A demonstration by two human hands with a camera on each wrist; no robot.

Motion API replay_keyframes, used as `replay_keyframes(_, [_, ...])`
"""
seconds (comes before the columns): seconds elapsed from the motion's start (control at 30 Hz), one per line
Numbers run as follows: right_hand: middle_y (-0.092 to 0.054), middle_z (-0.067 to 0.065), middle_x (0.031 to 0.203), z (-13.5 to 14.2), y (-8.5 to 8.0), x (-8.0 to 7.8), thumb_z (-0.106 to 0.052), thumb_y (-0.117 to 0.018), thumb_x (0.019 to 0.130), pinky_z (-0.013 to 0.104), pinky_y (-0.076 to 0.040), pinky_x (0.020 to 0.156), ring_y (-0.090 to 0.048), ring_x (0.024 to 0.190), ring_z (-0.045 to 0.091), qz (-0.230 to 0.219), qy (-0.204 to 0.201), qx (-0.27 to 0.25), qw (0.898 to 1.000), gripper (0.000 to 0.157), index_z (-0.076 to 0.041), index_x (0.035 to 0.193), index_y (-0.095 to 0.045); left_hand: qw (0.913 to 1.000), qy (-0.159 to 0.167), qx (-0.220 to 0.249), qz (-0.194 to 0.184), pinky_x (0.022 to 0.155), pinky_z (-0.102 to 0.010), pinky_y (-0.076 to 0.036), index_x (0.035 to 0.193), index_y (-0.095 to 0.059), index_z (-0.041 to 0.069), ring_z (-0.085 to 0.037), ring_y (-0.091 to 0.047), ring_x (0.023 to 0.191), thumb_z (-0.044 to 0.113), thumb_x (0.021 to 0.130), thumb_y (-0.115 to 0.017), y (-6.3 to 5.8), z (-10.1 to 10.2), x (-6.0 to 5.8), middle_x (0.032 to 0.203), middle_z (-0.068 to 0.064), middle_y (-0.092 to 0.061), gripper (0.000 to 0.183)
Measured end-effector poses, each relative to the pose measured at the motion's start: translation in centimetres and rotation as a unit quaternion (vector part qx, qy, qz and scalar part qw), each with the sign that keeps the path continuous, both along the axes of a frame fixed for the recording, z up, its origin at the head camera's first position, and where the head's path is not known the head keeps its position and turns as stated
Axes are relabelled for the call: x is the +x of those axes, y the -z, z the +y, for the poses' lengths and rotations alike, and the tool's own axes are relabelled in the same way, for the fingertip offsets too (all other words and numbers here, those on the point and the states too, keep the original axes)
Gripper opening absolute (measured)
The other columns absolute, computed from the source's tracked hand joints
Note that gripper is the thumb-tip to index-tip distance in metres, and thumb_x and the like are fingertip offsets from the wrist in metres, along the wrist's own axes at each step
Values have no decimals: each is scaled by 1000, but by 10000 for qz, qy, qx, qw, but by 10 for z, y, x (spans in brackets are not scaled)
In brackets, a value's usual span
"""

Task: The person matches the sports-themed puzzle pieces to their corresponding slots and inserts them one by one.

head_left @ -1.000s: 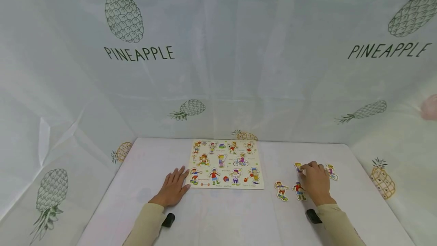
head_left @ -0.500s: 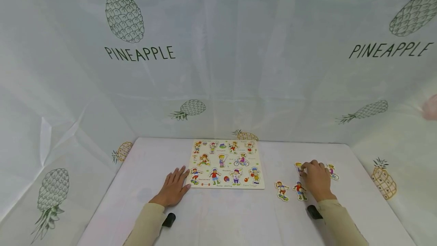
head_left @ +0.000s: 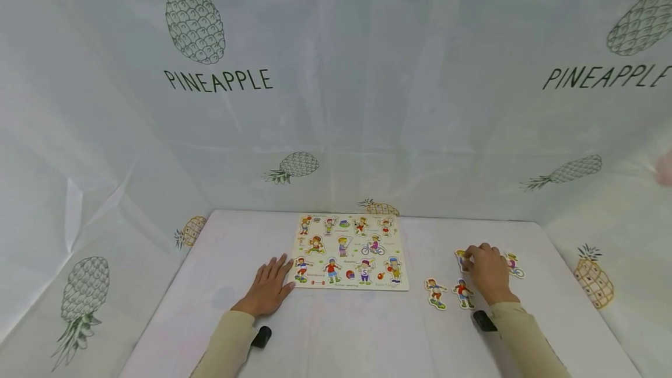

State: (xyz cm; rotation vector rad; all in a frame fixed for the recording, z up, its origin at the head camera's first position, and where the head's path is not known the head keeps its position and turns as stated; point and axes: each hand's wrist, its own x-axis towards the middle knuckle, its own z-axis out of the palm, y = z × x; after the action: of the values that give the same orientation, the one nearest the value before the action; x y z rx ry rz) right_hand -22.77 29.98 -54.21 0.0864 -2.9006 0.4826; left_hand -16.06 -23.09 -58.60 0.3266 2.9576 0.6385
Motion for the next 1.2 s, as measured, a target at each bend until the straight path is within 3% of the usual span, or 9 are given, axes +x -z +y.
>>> replay_keyframes(0.2, [-65, 27, 100, -16, -8, 4, -1, -82, 90, 60, -50, 79, -59, 93, 46, 257, -188, -79, 9995, 12, 3, 96, -73, 9999, 4, -103, -35, 127, -67, -13, 162, -36, 1, -50, -18, 159, 32, 110, -56, 0, -1, 0, 173, -22, -24, 64])
replay_keyframes(0.5, [-64, 20, 98, -62, -23, 7, -2, -83, 89, 55, -51, 76, -59, 89, 40, 633, -668, -121, 9957, 14, 1, 97, -72, 10000, -15, -33, -57, 127, -67, -12, 162, -37, 1, -50, -17, 159, 32, 109, -56, -1, -1, 1, 173, -23, -24, 64])
replay_keyframes(0.77, [-62, 15, 98, -110, -26, 3, -3, -84, 88, 49, -50, 74, -56, 86, 33, 979, -1088, -162, 9891, 16, -2, 96, -70, 10000, -69, -39, 12, 127, -68, -13, 161, -38, 1, -50, -18, 159, 31, 109, -58, -2, 1, 1, 173, -22, -25, 64])
replay_keyframes(1.2, [-58, 9, 96, -188, -23, -8, -8, -83, 91, 41, -49, 71, -53, 83, 26, 1140, -1705, -165, 9786, 15, -6, 94, -69, 9999, -16, -75, 75, 127, -67, -14, 162, -38, 2, -49, -19, 159, 33, 109, -57, 6, -1, -2, 173, -21, -25, 64])
